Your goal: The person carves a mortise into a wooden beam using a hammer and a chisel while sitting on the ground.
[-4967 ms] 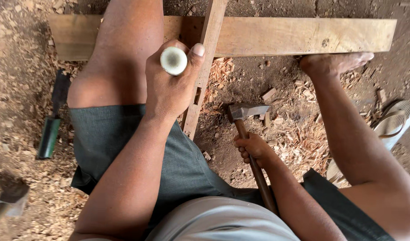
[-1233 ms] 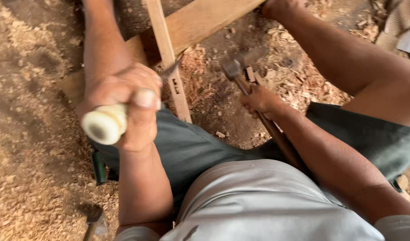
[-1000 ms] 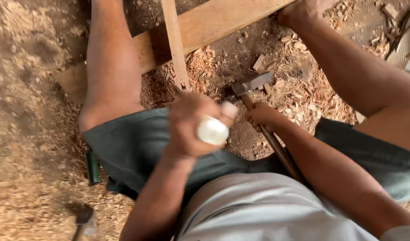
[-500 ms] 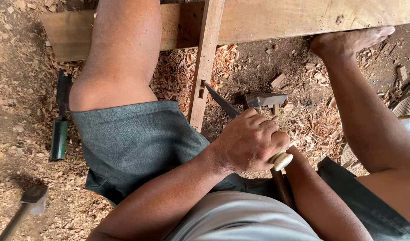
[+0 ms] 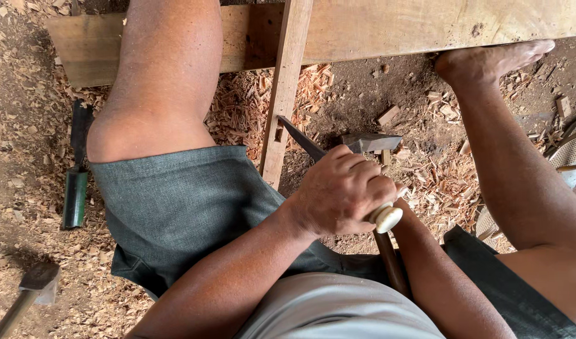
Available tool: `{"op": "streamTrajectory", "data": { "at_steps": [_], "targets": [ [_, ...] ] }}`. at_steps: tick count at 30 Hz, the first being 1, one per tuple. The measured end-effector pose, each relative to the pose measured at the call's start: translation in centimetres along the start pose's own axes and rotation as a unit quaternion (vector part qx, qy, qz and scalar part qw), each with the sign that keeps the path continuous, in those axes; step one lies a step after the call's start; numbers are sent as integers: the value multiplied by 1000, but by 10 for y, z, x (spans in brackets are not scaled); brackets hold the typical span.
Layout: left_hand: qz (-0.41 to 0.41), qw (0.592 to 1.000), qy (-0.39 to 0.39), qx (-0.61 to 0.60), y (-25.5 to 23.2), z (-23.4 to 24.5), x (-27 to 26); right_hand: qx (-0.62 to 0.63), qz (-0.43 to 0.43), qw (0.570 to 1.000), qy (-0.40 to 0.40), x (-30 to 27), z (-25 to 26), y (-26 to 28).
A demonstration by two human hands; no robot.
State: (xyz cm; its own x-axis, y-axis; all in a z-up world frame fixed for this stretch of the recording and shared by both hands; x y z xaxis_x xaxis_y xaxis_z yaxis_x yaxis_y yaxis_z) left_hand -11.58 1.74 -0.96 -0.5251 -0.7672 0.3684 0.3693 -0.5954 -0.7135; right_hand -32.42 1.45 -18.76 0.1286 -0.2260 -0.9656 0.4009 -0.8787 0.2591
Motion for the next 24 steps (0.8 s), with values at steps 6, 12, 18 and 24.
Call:
{"op": "streamTrajectory", "data": {
  "at_steps": [6,12,18,24],
  "targets": [
    [-44,996,-75,-22,15,13,-4,-58,52,996,-40,-59,-9,26],
    [-43,979,-176,-95,38,25,4,-235,264,889,-292,-254,-49,83],
    [2,977,-192,-89,60,56,1,-503,494,597,-385,-306,-91,109],
    [102,676,-189,-705,98,48,-11,-473,459,686,-308,-304,-102,114]
  ]
}}
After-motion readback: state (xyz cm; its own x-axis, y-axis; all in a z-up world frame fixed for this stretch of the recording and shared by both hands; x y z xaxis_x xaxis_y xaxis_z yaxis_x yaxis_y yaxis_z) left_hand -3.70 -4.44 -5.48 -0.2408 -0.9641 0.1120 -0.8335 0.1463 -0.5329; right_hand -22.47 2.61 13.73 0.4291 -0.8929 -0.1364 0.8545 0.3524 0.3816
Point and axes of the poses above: each hand's wrist, its own x-axis towards the middle knuckle, its own z-axis out of the back of the hand, y = z × x, the point moved 4 cm from there along x, towards the middle knuckle, and after that the axes turned 10 degrees about y, right-handed, at the moved point
